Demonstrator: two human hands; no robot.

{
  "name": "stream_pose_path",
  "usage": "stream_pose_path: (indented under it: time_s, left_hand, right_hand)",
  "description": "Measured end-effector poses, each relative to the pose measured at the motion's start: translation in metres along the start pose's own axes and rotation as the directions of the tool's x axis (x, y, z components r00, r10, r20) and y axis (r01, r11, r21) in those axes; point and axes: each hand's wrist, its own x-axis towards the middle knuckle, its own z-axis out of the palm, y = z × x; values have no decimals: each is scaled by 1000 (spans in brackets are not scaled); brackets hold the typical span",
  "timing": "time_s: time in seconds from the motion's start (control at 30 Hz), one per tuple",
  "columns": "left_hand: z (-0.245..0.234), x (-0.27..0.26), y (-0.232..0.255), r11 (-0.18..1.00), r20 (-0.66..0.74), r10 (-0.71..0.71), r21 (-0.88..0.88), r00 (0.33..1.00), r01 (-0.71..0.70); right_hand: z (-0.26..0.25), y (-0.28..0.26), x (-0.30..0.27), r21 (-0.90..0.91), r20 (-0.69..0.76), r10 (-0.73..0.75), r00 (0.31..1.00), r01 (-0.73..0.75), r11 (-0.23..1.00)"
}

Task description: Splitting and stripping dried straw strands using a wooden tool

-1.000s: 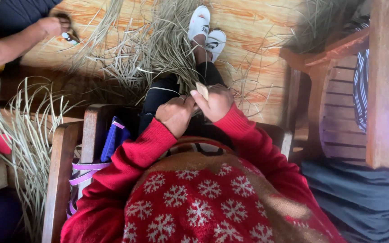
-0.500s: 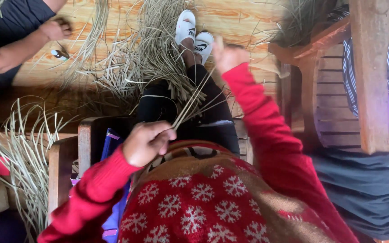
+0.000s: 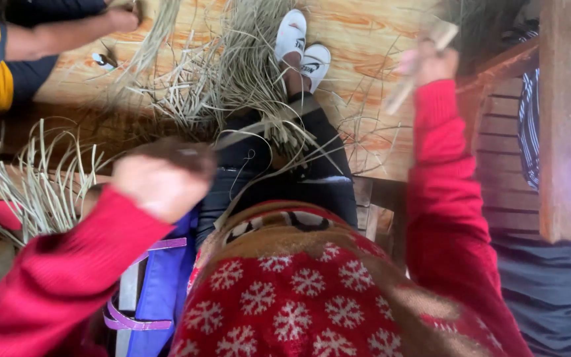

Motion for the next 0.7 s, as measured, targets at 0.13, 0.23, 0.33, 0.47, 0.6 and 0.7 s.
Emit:
stream_pose_path:
  time_s: [0.13, 0.23, 0.33, 0.47, 0.6, 0.7]
  left_hand:
    - [1, 68, 25, 980, -282, 201, 57, 938, -192]
    - [-2, 95, 32, 938, -317, 330, 215, 889, -272]
    - [2, 105, 36, 931, -248, 337, 235, 908, -281]
    - [18, 110, 35, 953, -212, 301, 89, 930, -288]
    - [23, 113, 22, 909, 8, 362, -222, 932, -351]
    - [26, 107, 9, 832, 158, 430, -453, 889, -322]
  right_hand:
    - [41, -92, -137, -204, 639, 109, 762, 31, 979]
    - [58, -107, -195, 230, 889, -277, 366, 167, 959]
    - [70, -109, -214, 195, 904, -372, 212, 570, 798]
    - [88, -99, -231, 93, 822, -329, 466, 459, 884]
    - [90, -97, -233, -146, 690, -409, 597, 669, 729]
    - [104, -103, -222, -378, 685, -182, 705, 558, 739]
